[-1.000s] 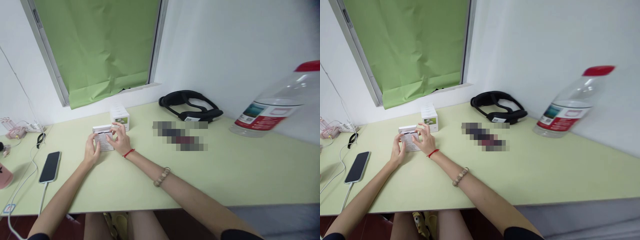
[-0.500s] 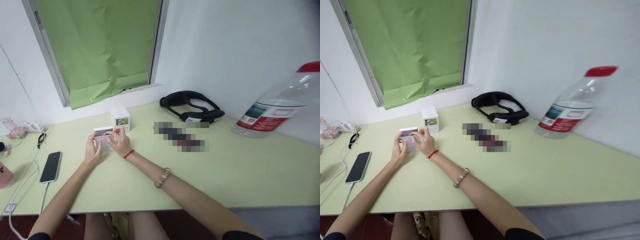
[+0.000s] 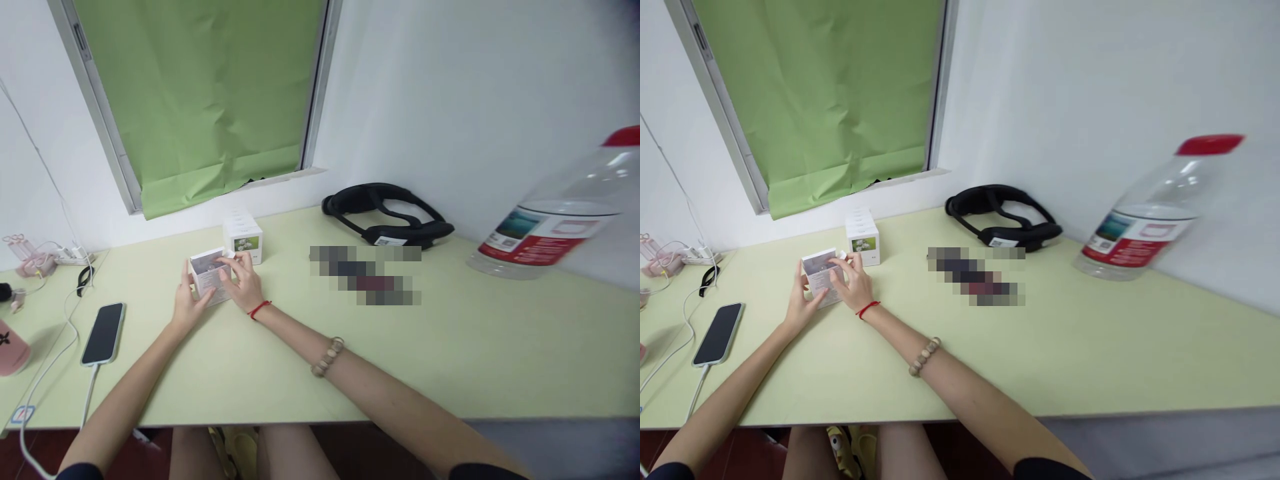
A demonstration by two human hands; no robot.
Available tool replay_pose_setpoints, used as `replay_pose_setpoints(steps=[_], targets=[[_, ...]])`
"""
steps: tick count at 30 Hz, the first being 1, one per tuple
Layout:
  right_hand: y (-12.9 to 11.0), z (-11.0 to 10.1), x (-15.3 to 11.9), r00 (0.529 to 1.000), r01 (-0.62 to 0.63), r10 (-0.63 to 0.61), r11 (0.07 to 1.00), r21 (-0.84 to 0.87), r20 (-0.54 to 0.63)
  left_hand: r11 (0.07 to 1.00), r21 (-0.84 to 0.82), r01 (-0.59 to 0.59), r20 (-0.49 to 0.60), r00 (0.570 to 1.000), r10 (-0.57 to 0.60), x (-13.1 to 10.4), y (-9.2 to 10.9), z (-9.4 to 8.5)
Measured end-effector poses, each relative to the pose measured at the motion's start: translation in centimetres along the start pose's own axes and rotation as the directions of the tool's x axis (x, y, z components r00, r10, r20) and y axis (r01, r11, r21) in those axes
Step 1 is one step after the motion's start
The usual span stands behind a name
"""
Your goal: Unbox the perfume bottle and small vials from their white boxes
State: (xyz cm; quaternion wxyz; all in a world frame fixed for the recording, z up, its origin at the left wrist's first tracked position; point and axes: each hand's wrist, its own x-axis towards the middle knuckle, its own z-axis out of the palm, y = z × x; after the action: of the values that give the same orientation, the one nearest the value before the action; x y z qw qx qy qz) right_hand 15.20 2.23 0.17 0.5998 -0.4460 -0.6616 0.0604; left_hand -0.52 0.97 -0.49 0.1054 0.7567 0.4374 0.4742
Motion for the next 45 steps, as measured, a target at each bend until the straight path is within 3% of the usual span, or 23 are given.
replay_pose_setpoints(steps=[2, 4, 10, 14, 18, 22, 24, 30, 34, 40, 45], targets=[[-0.1, 0.0, 0.0, 1.0, -0.016, 0.016, 1.0, 0.018, 0.007, 0.998, -0.018, 0.052, 0.082, 0.995, -0.051, 0.1, 0.0, 0.0], [-0.1, 0.0, 0.0, 1.0, -0.021, 0.021, 1.0, 0.023, 0.013, 0.999, -0.003, 0.052, 0.095, 0.994, -0.052, 0.2, -0.1, 0.0], [0.4, 0.3, 0.0, 0.998, -0.019, 0.019, 1.0, -0.007, 0.052, 0.985, 0.171, -0.011, -0.061, 0.998, 0.021, 0.2, -0.4, -0.1], [0.9, 0.8, -0.1, 0.99, -0.028, 0.032, 0.999, -0.036, 0.137, 0.969, 0.243, -0.037, -0.101, 0.993, 0.063, 0.1, -0.2, -0.4], [1.3, 1.0, -0.2, 0.973, -0.11, 0.105, 0.994, 0.011, 0.206, 0.944, 0.296, -0.147, -0.001, 0.988, 0.154, -0.1, 0.2, -0.4], [2.1, 1.1, -0.3, 0.954, -0.174, 0.16, 0.984, 0.034, 0.253, 0.871, 0.342, -0.352, 0.148, 0.936, 0.32, -0.3, 0.5, -0.4], [2.6, 1.2, -0.3, 0.94, -0.183, 0.175, 0.983, 0.001, 0.292, 0.843, 0.357, -0.403, 0.215, 0.913, 0.346, -0.3, 0.6, -0.4], [2.7, 1.3, -0.5, 0.91, -0.218, 0.221, 0.975, -0.047, 0.35, 0.836, 0.425, -0.346, 0.348, 0.915, 0.202, 0.0, 0.7, -0.6], [2.0, 0.9, -0.2, 0.865, -0.292, 0.291, 0.954, -0.061, 0.41, 0.827, 0.479, -0.295, 0.408, 0.909, 0.088, 0.2, 0.8, -0.6], [2.5, 1.5, -0.2, 0.861, -0.325, 0.275, 0.945, 0.048, 0.427, 0.794, 0.563, -0.231, 0.371, 0.928, 0.007, 0.2, 1.2, -0.6], [2.9, 2.1, -0.2, 0.879, -0.25, 0.199, 0.966, 0.062, 0.433, 0.751, 0.634, -0.185, 0.338, 0.94, -0.054, 0.4, 0.6, -1.1]])
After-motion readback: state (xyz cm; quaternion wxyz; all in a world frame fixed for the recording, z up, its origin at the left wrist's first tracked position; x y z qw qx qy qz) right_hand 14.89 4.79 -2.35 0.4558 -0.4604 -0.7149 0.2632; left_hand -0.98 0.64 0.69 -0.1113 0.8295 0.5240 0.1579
